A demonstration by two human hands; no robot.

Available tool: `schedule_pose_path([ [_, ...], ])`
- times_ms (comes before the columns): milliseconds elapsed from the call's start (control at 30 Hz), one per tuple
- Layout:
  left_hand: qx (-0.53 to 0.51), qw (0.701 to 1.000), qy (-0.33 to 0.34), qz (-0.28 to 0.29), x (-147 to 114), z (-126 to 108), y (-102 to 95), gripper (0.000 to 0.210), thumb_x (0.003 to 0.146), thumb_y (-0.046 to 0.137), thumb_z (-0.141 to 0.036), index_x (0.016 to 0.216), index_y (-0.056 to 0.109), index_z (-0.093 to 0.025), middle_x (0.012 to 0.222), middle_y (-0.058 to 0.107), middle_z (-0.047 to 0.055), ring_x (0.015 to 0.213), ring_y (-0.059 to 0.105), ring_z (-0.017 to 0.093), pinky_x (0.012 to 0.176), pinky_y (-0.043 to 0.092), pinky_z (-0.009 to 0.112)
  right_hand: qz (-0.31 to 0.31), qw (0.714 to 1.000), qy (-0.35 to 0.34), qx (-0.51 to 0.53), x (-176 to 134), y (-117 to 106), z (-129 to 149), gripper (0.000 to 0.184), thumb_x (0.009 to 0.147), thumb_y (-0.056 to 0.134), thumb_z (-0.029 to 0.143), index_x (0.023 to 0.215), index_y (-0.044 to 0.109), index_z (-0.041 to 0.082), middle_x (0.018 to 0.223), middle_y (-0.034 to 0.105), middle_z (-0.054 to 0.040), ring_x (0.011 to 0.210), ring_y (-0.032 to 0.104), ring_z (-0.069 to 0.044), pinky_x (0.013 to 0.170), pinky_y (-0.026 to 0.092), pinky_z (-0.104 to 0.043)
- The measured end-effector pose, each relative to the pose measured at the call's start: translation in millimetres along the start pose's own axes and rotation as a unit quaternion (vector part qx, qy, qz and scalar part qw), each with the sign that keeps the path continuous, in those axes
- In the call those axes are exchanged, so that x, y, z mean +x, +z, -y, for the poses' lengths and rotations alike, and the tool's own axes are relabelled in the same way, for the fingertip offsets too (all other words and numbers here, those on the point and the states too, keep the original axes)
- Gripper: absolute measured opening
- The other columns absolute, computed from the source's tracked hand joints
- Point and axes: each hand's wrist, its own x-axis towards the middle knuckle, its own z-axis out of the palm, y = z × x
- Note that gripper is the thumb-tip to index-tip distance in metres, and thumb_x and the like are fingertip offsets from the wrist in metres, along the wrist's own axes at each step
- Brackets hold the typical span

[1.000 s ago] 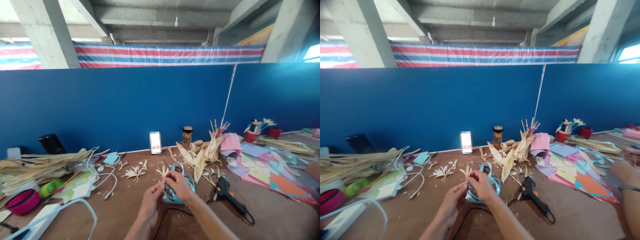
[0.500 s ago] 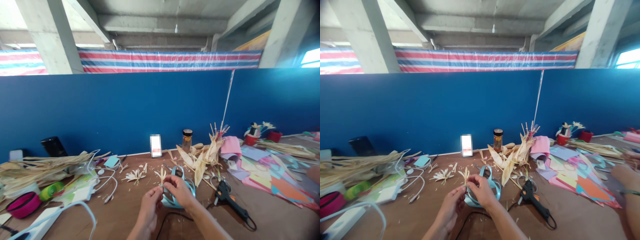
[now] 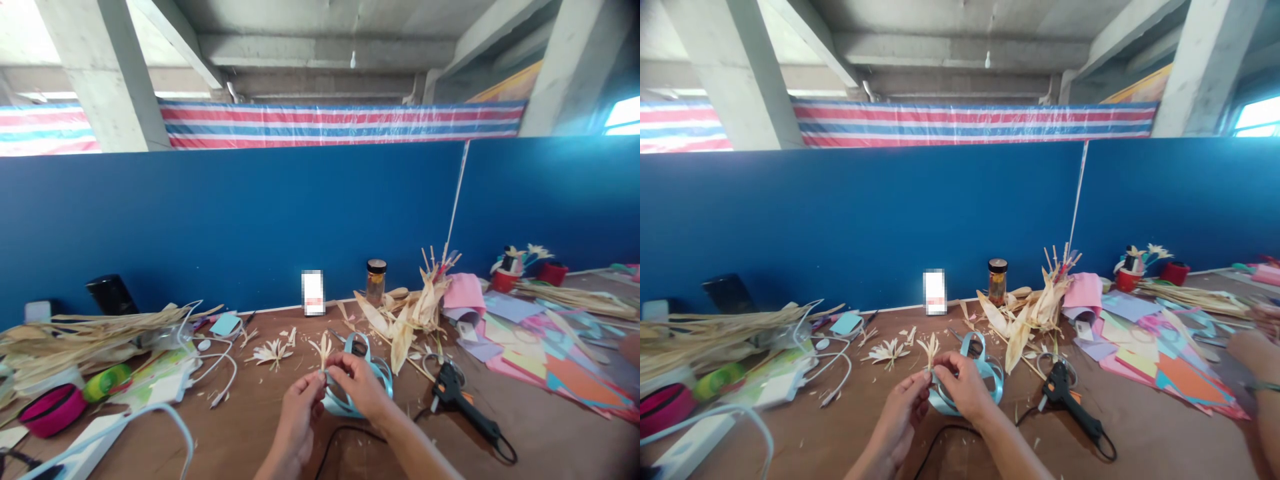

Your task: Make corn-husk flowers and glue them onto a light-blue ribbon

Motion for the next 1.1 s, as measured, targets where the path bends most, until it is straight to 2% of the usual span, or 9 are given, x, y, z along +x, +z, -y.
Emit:
schedule_pose_path([
  [100,0.0,1.0,0.001,-0.001,-0.3,-0.4,1.1,0.028,0.053,0.077,-0.031,0.072,0.066,-0.014,0.05,0.051,-0.006,0.044,0.042,0.003,0.045,0.032,0.013,0.004,1.0,-0.002,-0.003,0.1,0.6,2.4,0.02,0.077,0.055,0.032,0.086,0.064,0.016,0.083,0.066,-0.0043,0.08,0.059,-0.019,0.074,0.045,-0.028],
  [333,-0.001,1.0,-0.002,0.011,-1.1,3.2,2.5,0.028,0.053,0.077,-0.031,0.073,0.066,-0.014,0.048,0.051,-0.005,0.043,0.042,0.004,0.043,0.031,0.014,0.004,1.0,0.004,0.001,1.6,5.6,5.0,0.019,0.078,0.053,0.031,0.069,0.06,0.016,0.065,0.06,0.0002,0.065,0.055,-0.014,0.061,0.042,-0.023],
  [700,-0.003,0.999,-0.004,0.032,-1.9,5.1,3.3,0.028,0.054,0.077,-0.031,0.073,0.067,-0.014,0.048,0.051,-0.005,0.042,0.041,0.003,0.041,0.03,0.012,-0.027,0.999,0.018,0.01,5.4,4.5,2.1,0.021,0.075,0.056,0.035,0.067,0.057,0.016,0.061,0.055,0.0018,0.06,0.049,-0.012,0.058,0.039,-0.023],
  [867,0.029,1.0,0.001,0.01,3.2,12.1,-3.1,0.03,0.056,0.075,-0.036,0.075,0.066,-0.015,0.054,0.057,-0.002,0.045,0.046,0.006,0.041,0.031,0.014,-0.052,0.998,0.023,0.012,6.2,-0.4,2.9,0.024,0.074,0.056,0.04,0.067,0.057,0.017,0.06,0.054,0.0023,0.059,0.048,-0.012,0.057,0.038,-0.022],
  [933,0.093,0.995,0.035,-0.01,8.9,11.0,-12.6,0.031,0.058,0.072,-0.038,0.076,0.067,-0.014,0.057,0.059,0.001,0.047,0.048,0.009,0.042,0.034,0.017,-0.072,0.997,0.027,0.015,8.5,-6.5,1.6,0.026,0.075,0.055,0.042,0.07,0.057,0.017,0.062,0.054,0.002,0.059,0.048,-0.012,0.057,0.038,-0.022],
  [1000,0.174,0.976,0.123,-0.041,15.3,4.9,-21.4,0.033,0.053,0.075,-0.027,0.082,0.068,-0.013,0.074,0.064,0.006,0.057,0.054,0.014,0.051,0.041,0.022,-0.087,0.995,0.033,0.019,11.0,-13.8,-1.3,0.028,0.075,0.054,0.044,0.072,0.057,0.017,0.061,0.054,0.0019,0.057,0.048,-0.012,0.056,0.038,-0.022],
  [1067,0.24,0.932,0.246,-0.118,20.5,-4.3,-22.9,0.041,0.05,0.075,-0.022,0.09,0.067,-0.018,0.098,0.061,0.009,0.068,0.057,0.018,0.062,0.043,0.027,-0.096,0.994,0.037,0.023,11.7,-20.2,-4.8,0.029,0.074,0.055,0.045,0.071,0.058,0.016,0.059,0.053,0.0022,0.055,0.047,-0.012,0.054,0.038,-0.023],
  [1100,0.254,0.913,0.292,-0.128,22.2,-8.8,-19.6,0.041,0.053,0.073,-0.022,0.093,0.067,-0.02,0.105,0.059,0.009,0.078,0.057,0.021,0.067,0.043,0.027,-0.098,0.994,0.037,0.024,11.1,-22.5,-6.3,0.029,0.074,0.056,0.045,0.07,0.058,0.016,0.058,0.053,0.0023,0.055,0.047,-0.012,0.053,0.038,-0.023],
])
